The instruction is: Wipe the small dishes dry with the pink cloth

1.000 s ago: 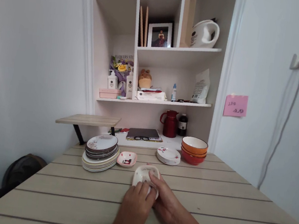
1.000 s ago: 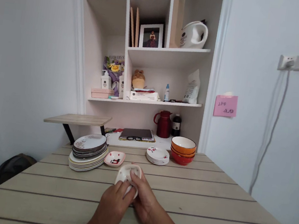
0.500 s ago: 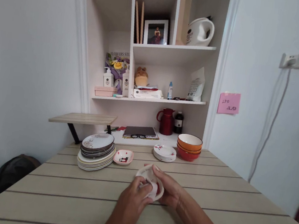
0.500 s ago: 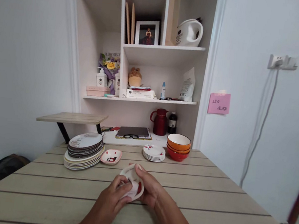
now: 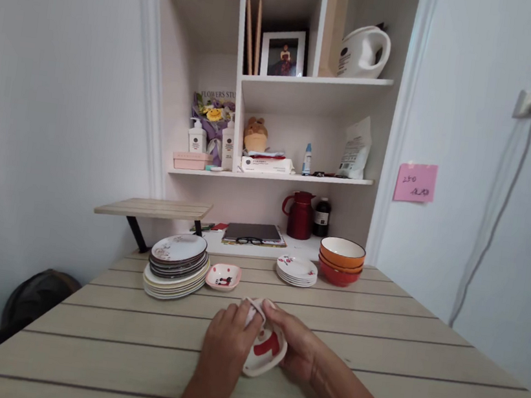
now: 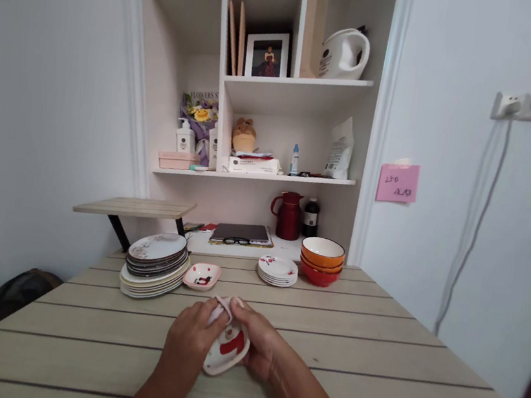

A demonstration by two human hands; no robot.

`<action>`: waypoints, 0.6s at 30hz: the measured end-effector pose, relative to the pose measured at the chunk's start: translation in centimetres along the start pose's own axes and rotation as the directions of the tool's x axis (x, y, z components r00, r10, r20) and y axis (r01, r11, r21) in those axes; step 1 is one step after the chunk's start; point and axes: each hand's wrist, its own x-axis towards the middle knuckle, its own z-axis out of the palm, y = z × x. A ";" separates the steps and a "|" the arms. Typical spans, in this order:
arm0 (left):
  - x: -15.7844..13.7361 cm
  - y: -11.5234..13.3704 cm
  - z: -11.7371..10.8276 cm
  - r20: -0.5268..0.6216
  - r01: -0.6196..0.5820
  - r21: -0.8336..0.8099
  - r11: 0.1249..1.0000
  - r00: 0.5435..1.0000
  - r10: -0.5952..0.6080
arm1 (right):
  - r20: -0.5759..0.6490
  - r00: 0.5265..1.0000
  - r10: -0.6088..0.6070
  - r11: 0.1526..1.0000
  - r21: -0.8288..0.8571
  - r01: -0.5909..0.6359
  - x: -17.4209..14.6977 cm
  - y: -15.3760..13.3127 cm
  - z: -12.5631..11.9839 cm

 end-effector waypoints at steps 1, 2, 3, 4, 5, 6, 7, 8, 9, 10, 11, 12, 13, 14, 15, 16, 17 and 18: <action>0.0 0.0 0.1 0.018 0.009 0.022 1.000 1.000 -0.009 | -0.013 1.000 -0.022 1.000 0.002 0.022 0.0 -0.1 0.0; -0.1 0.1 0.3 0.045 0.026 0.040 0.999 0.999 -0.028 | -0.034 0.998 -0.046 0.999 0.002 0.046 0.0 -0.2 0.0; -0.1 0.2 0.4 0.076 0.047 0.055 0.997 0.996 -0.051 | -0.057 0.996 -0.070 0.998 0.003 0.070 0.0 -0.3 0.0; -0.2 0.3 0.6 0.103 0.064 0.063 0.996 0.992 -0.070 | -0.076 0.993 -0.092 0.996 0.004 0.093 0.0 -0.4 -0.1; -0.2 0.4 0.7 0.123 0.070 0.059 0.996 0.989 -0.077 | -0.087 0.990 -0.112 0.994 0.005 0.113 0.1 -0.5 -0.2; -0.3 0.5 0.9 0.133 0.061 0.041 0.997 0.989 -0.066 | -0.084 0.988 -0.130 0.991 0.007 0.131 0.1 -0.5 -0.3; -0.4 0.6 0.9 0.132 0.033 0.008 0.999 0.991 -0.034 | -0.071 0.986 -0.148 0.989 0.009 0.149 0.2 -0.5 -0.4; -0.5 0.7 0.9 0.125 -0.006 -0.036 0.999 0.992 0.011 | -0.052 0.985 -0.164 0.986 0.009 0.164 0.2 -0.5 -0.4; -0.6 0.8 0.9 0.110 -0.048 -0.082 0.995 0.992 0.057 | -0.031 0.984 -0.175 0.985 0.004 0.175 0.2 -0.4 -0.5; -0.6 0.9 0.8 0.093 -0.089 -0.125 0.988 0.991 0.101 | -0.011 0.983 -0.182 0.983 -0.004 0.182 0.2 -0.4 -0.5; -0.6 1.0 0.7 0.074 -0.123 -0.159 0.979 0.988 0.136 | 0.008 0.982 -0.187 0.982 -0.011 0.187 0.2 -0.3 -0.4; -0.6 1.0 0.6 0.052 -0.152 -0.182 0.971 0.985 0.164 | 0.024 0.982 -0.189 0.982 -0.016 0.189 0.1 -0.2 -0.3; -0.5 1.1 0.6 0.022 -0.173 -0.187 0.967 0.983 0.180 | 0.041 0.981 -0.188 0.982 -0.016 0.189 0.1 -0.1 -0.2; -0.4 1.1 0.5 -0.013 -0.178 -0.175 0.968 0.984 0.178 | 0.064 0.980 -0.188 0.982 -0.009 0.189 0.0 -0.1 -0.1; -0.3 1.2 0.5 -0.049 -0.164 -0.150 0.975 0.986 0.158 | 0.092 0.977 -0.192 0.981 0.000 0.192 0.0 0.1 0.1; -0.1 1.2 0.4 -0.076 -0.130 -0.116 0.985 0.990 0.122 | 0.121 0.973 -0.197 0.980 0.007 0.197 -0.1 0.2 0.3; 0.1 1.2 0.4 -0.092 -0.082 -0.076 0.994 0.993 0.075 | 0.145 0.968 -0.204 0.979 0.013 0.204 -0.1 0.3 0.4; 0.2 1.2 0.4 -0.093 -0.032 -0.038 0.999 0.995 0.028 | 0.162 0.963 -0.213 0.977 0.015 0.214 -0.1 0.4 0.5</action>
